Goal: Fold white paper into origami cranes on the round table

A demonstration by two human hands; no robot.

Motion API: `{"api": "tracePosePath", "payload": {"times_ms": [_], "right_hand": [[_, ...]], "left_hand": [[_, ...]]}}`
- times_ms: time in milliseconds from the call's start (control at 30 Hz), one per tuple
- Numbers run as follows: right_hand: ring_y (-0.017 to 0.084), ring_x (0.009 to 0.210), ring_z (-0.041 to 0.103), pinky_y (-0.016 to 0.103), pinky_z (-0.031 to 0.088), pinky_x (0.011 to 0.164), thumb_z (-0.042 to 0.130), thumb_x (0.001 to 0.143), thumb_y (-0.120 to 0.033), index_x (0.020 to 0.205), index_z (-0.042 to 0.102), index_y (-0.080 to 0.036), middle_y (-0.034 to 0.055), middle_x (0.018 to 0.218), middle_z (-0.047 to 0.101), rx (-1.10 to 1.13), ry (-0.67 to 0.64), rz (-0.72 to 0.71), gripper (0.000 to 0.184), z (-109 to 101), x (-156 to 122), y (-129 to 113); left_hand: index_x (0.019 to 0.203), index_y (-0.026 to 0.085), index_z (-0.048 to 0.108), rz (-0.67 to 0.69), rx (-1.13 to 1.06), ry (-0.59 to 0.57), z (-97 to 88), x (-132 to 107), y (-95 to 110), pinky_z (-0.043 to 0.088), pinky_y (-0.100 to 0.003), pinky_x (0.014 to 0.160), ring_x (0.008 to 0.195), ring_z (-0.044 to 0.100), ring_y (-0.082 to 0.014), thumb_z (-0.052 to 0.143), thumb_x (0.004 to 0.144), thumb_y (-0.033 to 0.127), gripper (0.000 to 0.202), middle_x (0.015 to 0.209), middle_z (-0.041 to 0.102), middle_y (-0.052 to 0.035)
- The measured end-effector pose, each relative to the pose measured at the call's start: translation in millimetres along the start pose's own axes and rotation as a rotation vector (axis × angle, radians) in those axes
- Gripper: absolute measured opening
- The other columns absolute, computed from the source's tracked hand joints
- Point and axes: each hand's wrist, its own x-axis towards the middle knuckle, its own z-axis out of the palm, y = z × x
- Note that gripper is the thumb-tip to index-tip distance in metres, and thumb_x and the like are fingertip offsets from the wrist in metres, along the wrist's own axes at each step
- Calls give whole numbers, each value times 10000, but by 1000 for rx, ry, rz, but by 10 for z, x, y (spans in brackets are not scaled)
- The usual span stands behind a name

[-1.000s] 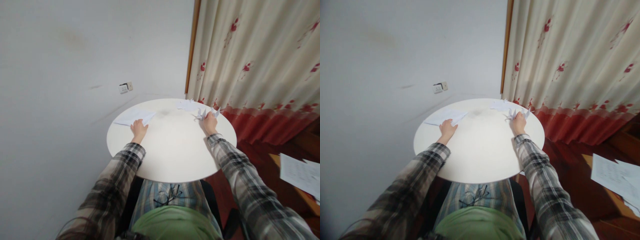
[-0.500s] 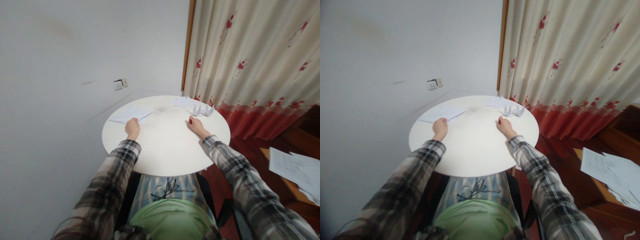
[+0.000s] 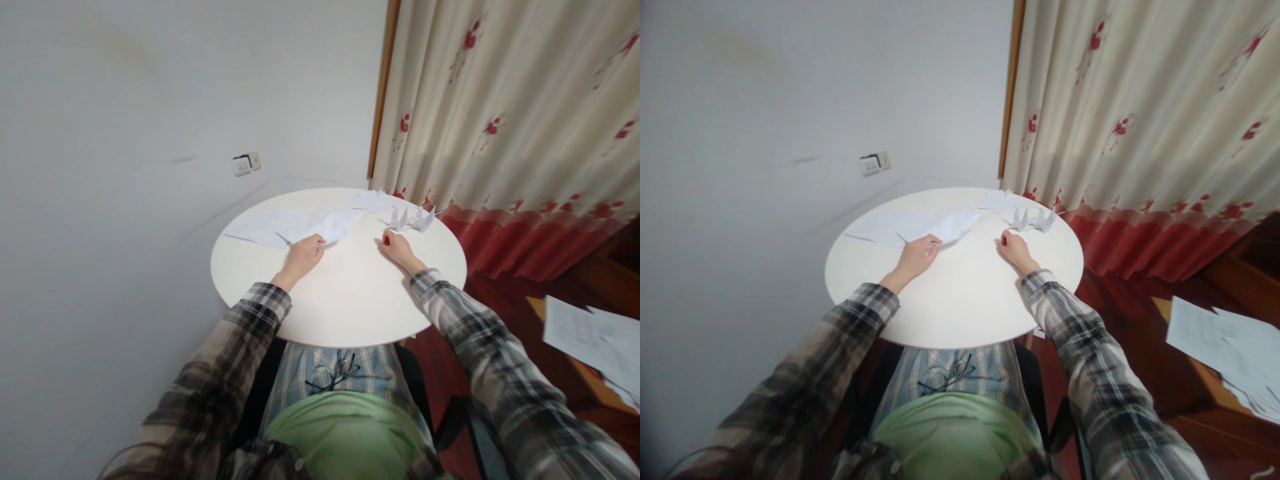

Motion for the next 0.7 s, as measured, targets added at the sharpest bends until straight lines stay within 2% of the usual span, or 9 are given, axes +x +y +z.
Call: {"api": "tracePosePath", "payload": {"times_ms": [33,100,200,267,333,400,467,567,700], "right_hand": [[153,638,494,233,287,551,521,739,-198,752,518,-188,31,695,592,5,5,1,17,5,4,-2],[155,638,494,233,287,552,516,741,-201,761,518,-188,31,693,591,11,17,-1,24,13,8,-5],[156,635,491,237,279,551,510,744,-210,771,517,-190,31,692,589,18,43,-8,35,20,3,-5],[154,624,485,240,273,549,500,749,-221,771,513,-191,27,683,582,28,64,-12,39,24,-2,-1],[152,614,480,242,272,550,490,755,-237,768,506,-193,21,672,573,50,90,-14,48,32,-4,1],[152,611,481,243,282,557,485,761,-256,766,496,-195,15,662,564,87,122,-6,63,42,-3,-6],[153,608,486,244,300,565,487,765,-278,763,486,-197,10,653,555,137,153,0,81,54,0,-34],[151,601,500,244,331,573,489,774,-292,773,475,-198,4,644,549,238,195,-23,96,65,2,-137],[140,608,537,239,378,597,458,801,-271,859,483,-196,7,686,585,372,163,-100,98,56,-14,-378]], "left_hand": [[961,216,625,-2,-35,-80,24,-11,16,428,-307,840,888,603,-213,473,792,216,227,941,679,-49],[879,230,645,-9,-140,-146,58,-19,16,433,-296,817,856,609,-208,481,800,279,188,883,689,-32],[822,218,653,-61,-365,-106,85,2,-26,441,-292,804,865,616,-207,472,808,413,267,839,696,-37],[878,194,643,-150,-583,-141,94,25,-48,465,-298,735,786,638,-206,428,808,526,402,762,696,-59],[957,162,618,-262,-794,-254,97,44,-49,475,-294,638,655,647,-197,348,806,621,554,683,686,-80],[991,141,600,-329,-885,-342,98,52,-30,456,-271,555,545,630,-178,325,802,644,604,646,678,-88],[970,136,602,-319,-826,-356,103,51,-2,408,-238,483,447,580,-145,398,805,576,513,598,658,-65],[912,159,623,-236,-576,-310,130,39,35,337,-223,441,355,459,-110,442,817,407,321,481,572,5],[776,206,635,-73,-114,-210,185,14,92,373,-242,549,546,549,-163,568,759,330,142,549,570,-6]]}}
